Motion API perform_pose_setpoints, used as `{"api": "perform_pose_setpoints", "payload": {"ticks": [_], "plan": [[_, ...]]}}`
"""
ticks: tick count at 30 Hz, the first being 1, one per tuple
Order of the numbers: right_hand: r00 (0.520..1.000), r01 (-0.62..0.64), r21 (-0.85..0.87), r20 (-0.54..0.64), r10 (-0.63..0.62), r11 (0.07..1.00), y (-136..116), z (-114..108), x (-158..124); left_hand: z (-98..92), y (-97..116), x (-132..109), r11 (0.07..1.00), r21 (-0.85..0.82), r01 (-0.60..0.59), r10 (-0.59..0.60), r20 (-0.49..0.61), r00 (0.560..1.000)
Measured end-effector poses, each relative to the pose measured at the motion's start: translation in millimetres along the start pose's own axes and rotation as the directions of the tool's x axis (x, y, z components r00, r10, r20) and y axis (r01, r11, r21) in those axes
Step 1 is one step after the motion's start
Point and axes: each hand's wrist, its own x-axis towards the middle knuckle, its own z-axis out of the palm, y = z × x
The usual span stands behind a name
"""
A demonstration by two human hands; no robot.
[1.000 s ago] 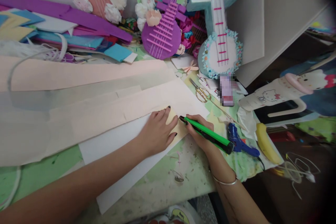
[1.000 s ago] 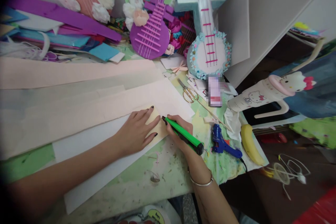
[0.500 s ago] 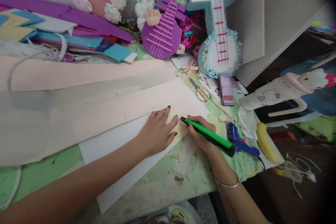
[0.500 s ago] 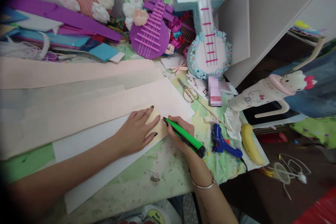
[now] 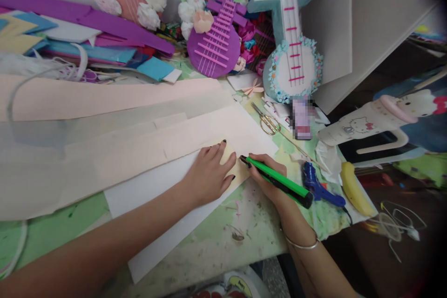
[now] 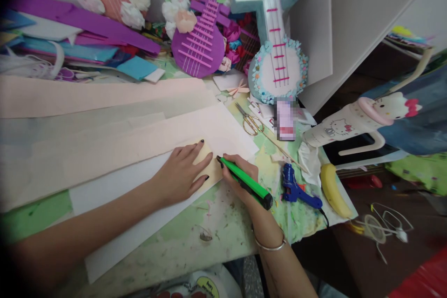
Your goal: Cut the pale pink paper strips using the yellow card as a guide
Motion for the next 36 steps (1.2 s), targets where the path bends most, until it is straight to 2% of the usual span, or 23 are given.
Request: {"api": "perform_pose_setpoints", "payload": {"ticks": [27, 36], "plan": [[1.0, -0.021, -0.054, -0.011, 0.021, 0.998, -1, -6, -6, -0.7, 0, -2, 1.0, -0.001, -0.029, 0.029, -0.041, 0.999], [0.999, -0.042, -0.066, -0.004, 0.042, 0.997, -2, -9, -10, -2.0, 0, -1, 1.0, 0.007, -0.028, 0.028, -0.018, 0.999]]}}
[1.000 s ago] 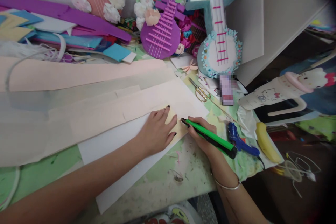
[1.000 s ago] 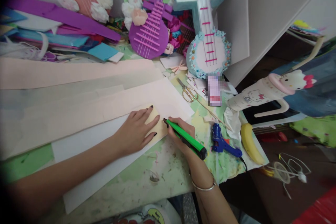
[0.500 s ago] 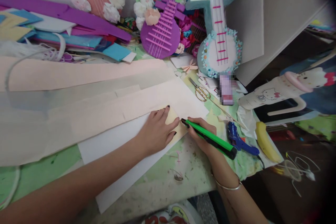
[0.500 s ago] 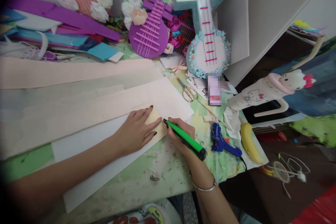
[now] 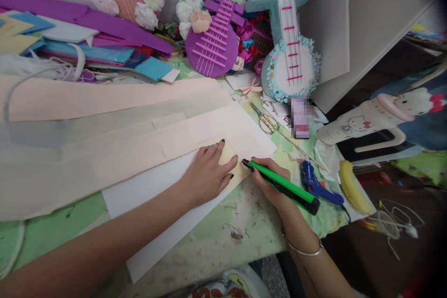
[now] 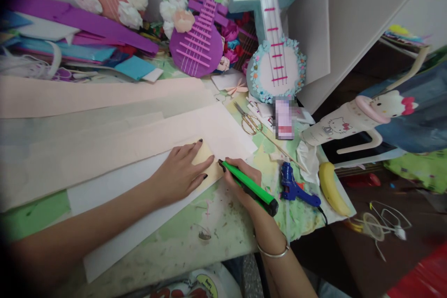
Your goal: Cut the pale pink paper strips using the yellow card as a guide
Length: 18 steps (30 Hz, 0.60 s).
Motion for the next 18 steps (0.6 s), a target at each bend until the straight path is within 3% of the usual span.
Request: {"api": "perform_pose_setpoints", "payload": {"ticks": [18], "plan": [[0.999, 0.027, 0.009, 0.022, -0.027, 1.0, 1.0, -4.3, -5.4, 1.9, -0.6, -0.1, 1.0, 0.002, 0.007, -0.007, -0.007, 1.0]]}}
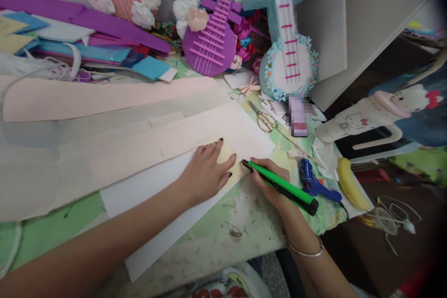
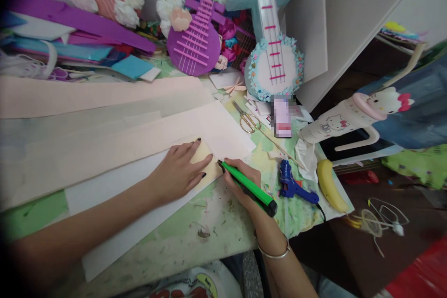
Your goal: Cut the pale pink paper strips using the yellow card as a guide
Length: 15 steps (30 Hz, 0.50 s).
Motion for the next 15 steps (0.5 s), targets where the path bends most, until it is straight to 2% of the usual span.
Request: {"api": "perform_pose_setpoints", "payload": {"ticks": [15], "plan": [[0.999, -0.035, -0.044, -0.035, 0.034, 0.998, -0.4, -2.3, -6.2, -0.2, 0.5, 0.1, 1.0, -0.007, -0.003, 0.003, 0.0, 1.0]]}}
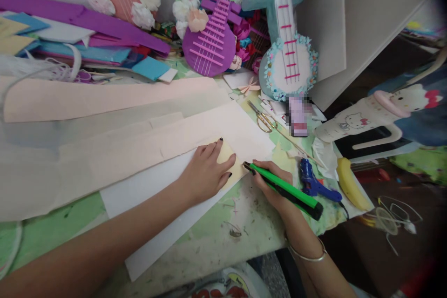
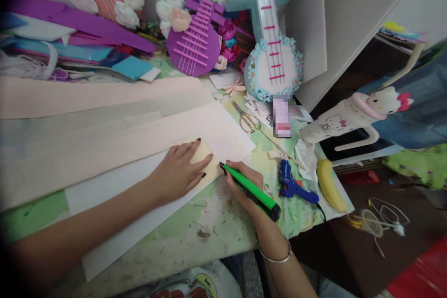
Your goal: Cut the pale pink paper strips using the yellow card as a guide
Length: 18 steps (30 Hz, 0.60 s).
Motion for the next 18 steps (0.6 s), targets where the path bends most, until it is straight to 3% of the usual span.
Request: {"api": "perform_pose_setpoints", "payload": {"ticks": [18], "plan": [[1.0, 0.01, 0.006, 0.002, -0.01, 1.0, -1.4, -2.8, -2.9, 1.1, 3.0, 1.2, 1.0, 0.001, -0.016, 0.016, -0.004, 1.0]]}}
